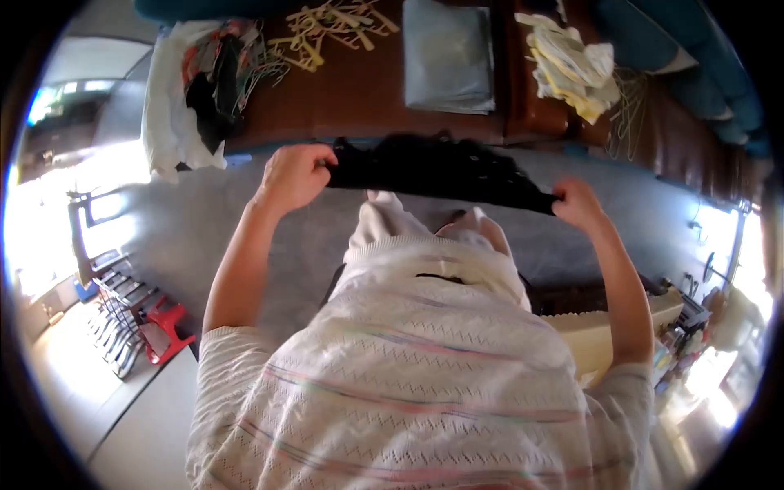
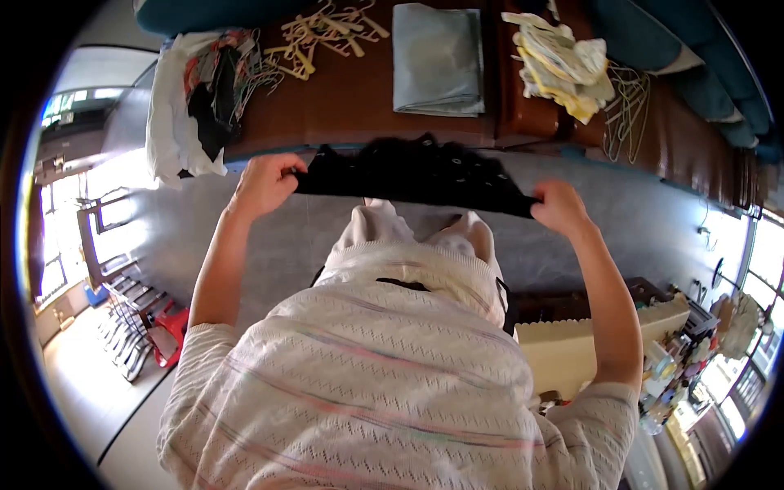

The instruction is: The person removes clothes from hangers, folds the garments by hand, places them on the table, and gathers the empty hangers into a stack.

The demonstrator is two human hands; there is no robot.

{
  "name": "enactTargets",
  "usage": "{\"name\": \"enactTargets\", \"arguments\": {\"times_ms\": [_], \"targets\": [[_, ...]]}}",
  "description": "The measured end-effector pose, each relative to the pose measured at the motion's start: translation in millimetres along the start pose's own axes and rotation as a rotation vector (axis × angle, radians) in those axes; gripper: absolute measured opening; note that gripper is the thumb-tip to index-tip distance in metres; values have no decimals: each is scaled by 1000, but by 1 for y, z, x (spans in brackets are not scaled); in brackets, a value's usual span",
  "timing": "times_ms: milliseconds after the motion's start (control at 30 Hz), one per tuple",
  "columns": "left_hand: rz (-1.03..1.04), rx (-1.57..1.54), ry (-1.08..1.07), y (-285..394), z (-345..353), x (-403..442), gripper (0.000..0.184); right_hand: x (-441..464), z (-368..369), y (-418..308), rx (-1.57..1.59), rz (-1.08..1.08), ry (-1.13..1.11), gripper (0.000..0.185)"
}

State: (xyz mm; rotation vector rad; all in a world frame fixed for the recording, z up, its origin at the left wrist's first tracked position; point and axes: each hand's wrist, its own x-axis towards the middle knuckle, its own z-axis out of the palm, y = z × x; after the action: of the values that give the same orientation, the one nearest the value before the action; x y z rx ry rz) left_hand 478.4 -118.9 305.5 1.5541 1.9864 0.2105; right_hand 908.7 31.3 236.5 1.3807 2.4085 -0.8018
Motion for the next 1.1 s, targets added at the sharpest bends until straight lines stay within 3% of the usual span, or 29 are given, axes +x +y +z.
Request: {"name": "enactTargets", "arguments": {"times_ms": [133,200,367,500,600,700,733,800,833,933,1000,1067,1100], "targets": [[148,-24,-68,-62,-9,-28,23,-17,-17,-66,148,-116,35,12],[311,-122,-56,-91,-15,-38,25,-20,-24,-106,254,-4,-5,17],[31,-431,-507,-132,-44,-66,36,-43,3,-172,482,56,-235,29],[-85,-757,-521,-161,-55,-80,33,-45,22,-205,770,128,-429,30],[-23,-547,-573,-173,-56,-75,30,-32,21,-214,785,137,-488,26],[-75,-478,-560,-182,-46,-63,24,-10,19,-214,591,135,-546,19],[-177,-595,-558,-182,-46,-57,22,3,17,-215,514,129,-568,18],[-388,-822,-546,-181,-49,-37,21,43,-4,-238,648,245,-530,17],[-361,-814,-430,-182,-43,-28,20,60,1,-232,765,260,-489,17],[-432,-996,-233,-163,-33,10,24,124,-13,-254,661,109,-301,19],[-437,-1244,-33,-136,-22,38,36,157,-17,-286,609,16,-203,19],[-410,-1348,32,-109,-12,66,50,183,-5,-310,600,-134,-74,16],[-320,-1259,43,-101,-5,79,51,193,1,-324,571,-172,-13,16]]}}
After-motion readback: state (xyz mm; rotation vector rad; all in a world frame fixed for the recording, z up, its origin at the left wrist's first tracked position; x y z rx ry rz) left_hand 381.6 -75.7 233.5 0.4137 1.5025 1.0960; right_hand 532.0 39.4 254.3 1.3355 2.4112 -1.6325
